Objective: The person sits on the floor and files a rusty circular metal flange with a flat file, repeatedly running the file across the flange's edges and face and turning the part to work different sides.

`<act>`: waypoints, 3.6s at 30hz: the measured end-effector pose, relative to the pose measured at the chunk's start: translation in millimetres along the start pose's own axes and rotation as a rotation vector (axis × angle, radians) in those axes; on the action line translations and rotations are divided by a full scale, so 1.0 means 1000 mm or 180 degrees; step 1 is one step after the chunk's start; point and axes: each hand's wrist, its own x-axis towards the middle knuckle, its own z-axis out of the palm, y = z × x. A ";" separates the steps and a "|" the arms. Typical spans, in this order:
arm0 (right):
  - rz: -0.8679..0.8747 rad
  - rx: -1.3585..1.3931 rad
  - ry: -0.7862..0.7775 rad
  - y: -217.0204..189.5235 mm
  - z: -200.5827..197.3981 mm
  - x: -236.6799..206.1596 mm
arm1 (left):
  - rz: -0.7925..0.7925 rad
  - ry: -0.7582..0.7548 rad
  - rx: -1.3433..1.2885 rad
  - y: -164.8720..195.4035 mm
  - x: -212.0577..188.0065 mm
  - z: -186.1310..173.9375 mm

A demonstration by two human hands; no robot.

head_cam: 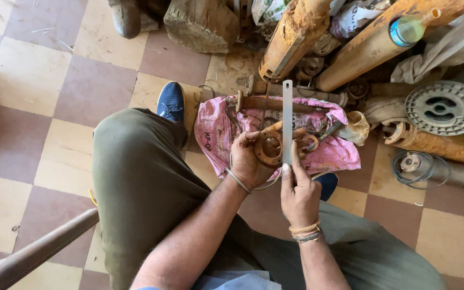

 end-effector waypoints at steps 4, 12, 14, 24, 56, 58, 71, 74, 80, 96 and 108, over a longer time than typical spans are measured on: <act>-0.0232 0.0068 0.0121 -0.007 0.004 -0.011 | -0.0013 -0.0033 -0.0202 0.000 0.000 -0.001; -0.0284 0.0144 0.0510 -0.007 0.009 -0.001 | 0.0047 0.0528 -0.0062 -0.001 0.000 -0.004; -0.0671 -0.0078 0.0557 -0.008 0.012 -0.007 | 0.0108 0.0523 0.0012 -0.001 0.000 -0.004; -0.0386 0.0465 0.0282 0.001 0.025 -0.002 | 0.0477 0.0532 0.0185 0.000 0.003 -0.007; -0.0386 0.0341 0.0789 0.005 0.032 -0.003 | 0.0126 0.1026 0.0356 -0.017 -0.001 -0.030; -0.0531 0.0119 0.0724 0.005 0.033 -0.005 | 0.0169 0.0698 0.0379 -0.018 -0.001 -0.031; 0.0216 -0.0249 0.0329 0.016 0.038 0.003 | 0.0115 0.1036 0.0675 -0.019 0.003 -0.038; 0.0430 0.0119 0.0570 0.013 0.036 0.001 | 0.0023 0.1363 0.0719 -0.018 0.003 -0.039; -0.0498 -0.0153 0.0641 0.016 0.032 -0.002 | 0.0069 0.1186 0.0804 -0.018 0.003 -0.039; -0.0699 0.0106 0.0424 0.023 0.032 -0.008 | 0.0042 0.1107 0.1003 -0.016 0.002 -0.039; 0.0285 0.0075 0.0667 0.032 0.025 -0.004 | 0.0152 0.1071 0.0619 -0.011 0.007 -0.033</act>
